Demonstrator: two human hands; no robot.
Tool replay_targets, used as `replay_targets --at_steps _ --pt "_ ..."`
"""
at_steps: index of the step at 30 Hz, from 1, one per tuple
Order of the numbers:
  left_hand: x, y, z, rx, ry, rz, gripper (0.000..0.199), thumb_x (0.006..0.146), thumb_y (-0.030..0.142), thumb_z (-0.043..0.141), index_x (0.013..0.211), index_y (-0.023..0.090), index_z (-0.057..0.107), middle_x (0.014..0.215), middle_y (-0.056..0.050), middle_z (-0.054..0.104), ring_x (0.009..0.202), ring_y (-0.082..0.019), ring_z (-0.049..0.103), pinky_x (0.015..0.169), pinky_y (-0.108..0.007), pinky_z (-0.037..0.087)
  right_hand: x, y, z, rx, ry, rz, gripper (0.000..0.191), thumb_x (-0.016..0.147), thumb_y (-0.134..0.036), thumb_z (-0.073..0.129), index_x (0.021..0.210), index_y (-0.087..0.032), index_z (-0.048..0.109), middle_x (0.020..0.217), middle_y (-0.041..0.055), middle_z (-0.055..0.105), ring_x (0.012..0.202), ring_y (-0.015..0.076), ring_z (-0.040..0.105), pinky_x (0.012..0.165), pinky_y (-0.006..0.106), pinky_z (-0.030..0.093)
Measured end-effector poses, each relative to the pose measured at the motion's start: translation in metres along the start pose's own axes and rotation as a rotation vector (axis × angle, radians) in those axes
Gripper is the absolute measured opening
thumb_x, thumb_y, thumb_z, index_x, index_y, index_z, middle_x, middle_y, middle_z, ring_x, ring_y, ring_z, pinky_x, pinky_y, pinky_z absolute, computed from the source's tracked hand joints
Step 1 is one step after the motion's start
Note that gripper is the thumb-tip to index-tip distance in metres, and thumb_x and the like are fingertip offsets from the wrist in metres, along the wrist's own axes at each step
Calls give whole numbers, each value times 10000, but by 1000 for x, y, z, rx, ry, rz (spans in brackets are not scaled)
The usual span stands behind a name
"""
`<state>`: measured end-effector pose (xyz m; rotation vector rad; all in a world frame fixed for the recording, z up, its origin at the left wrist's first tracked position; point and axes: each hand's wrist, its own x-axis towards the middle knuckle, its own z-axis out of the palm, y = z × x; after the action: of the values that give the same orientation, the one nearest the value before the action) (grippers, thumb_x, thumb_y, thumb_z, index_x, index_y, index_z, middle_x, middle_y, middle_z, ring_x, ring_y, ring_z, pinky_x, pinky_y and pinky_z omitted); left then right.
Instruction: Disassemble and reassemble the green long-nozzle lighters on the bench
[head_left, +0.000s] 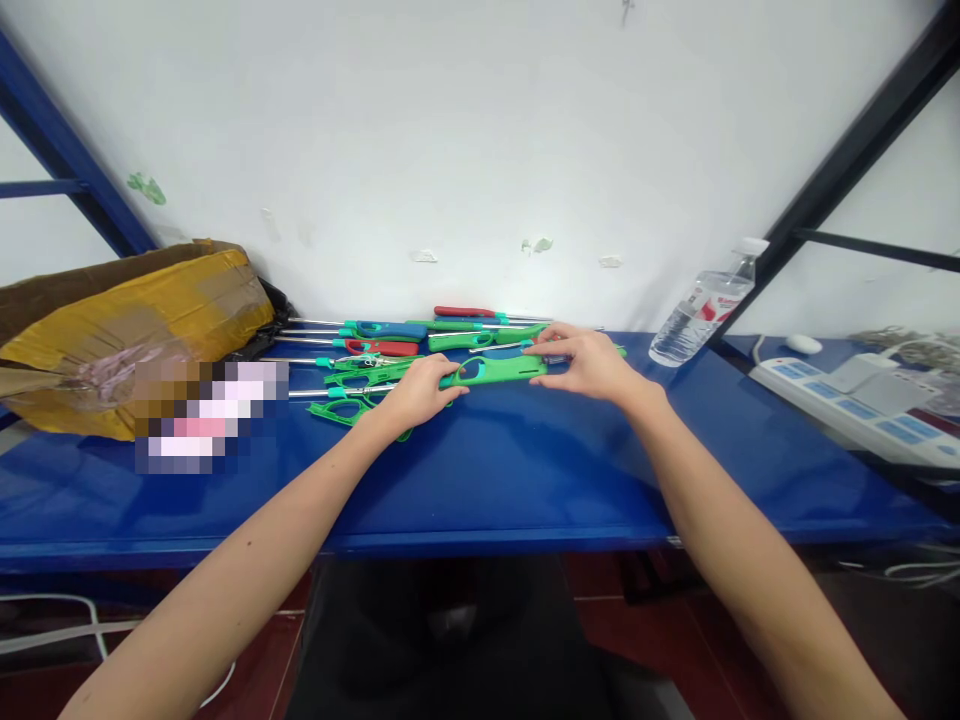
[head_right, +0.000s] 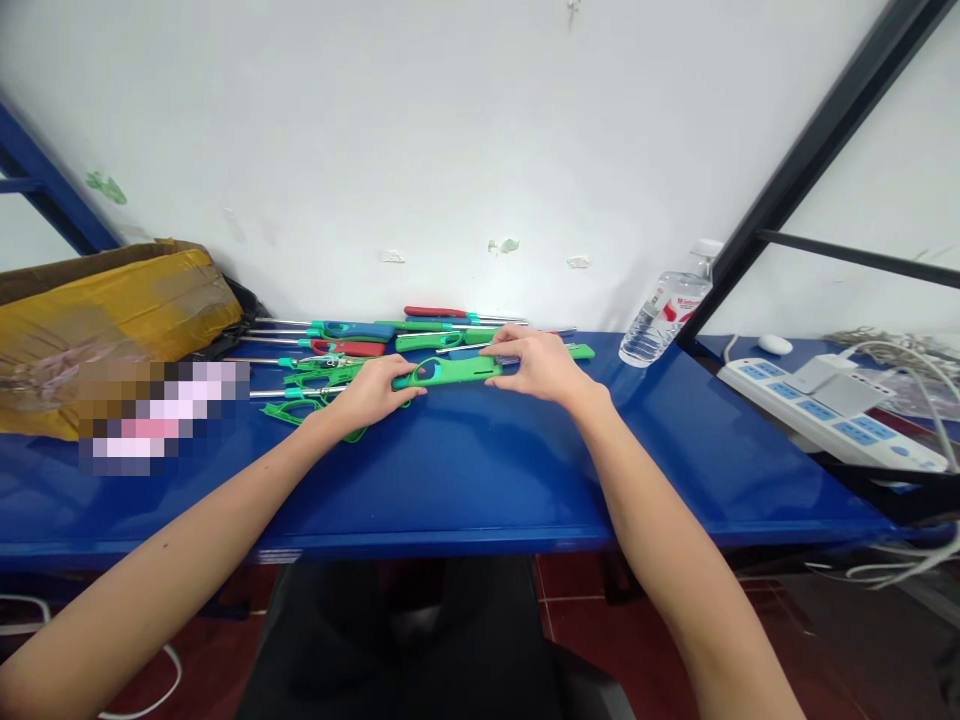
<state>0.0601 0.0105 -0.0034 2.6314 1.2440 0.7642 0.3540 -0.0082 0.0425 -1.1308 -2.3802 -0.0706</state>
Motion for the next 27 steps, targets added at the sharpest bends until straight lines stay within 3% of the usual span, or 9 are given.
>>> replay_targets --at_steps 10,21,27 --pt "-1 -2 1 2 -11 32 266 891 353 632 1053 153 702 951 -89 645 879 -240 627 820 -334 484 3 -3 0 116 -18 -1 368 732 -379 782 1047 -195 735 997 70 678 842 221 630 739 339 488" --pt "-1 -4 3 24 -24 80 236 898 353 634 993 145 694 910 -88 647 867 -242 621 818 -333 482 3 0 2 284 -106 98 441 695 -453 792 1030 -170 744 874 54 699 746 191 588 660 316 462" --pt "0 -2 2 38 -32 51 240 899 361 630 975 141 689 915 -94 655 848 -243 622 805 -339 479 2 0 1 284 -70 168 473 671 -470 814 1029 -166 755 875 59 726 744 205 624 641 318 480"
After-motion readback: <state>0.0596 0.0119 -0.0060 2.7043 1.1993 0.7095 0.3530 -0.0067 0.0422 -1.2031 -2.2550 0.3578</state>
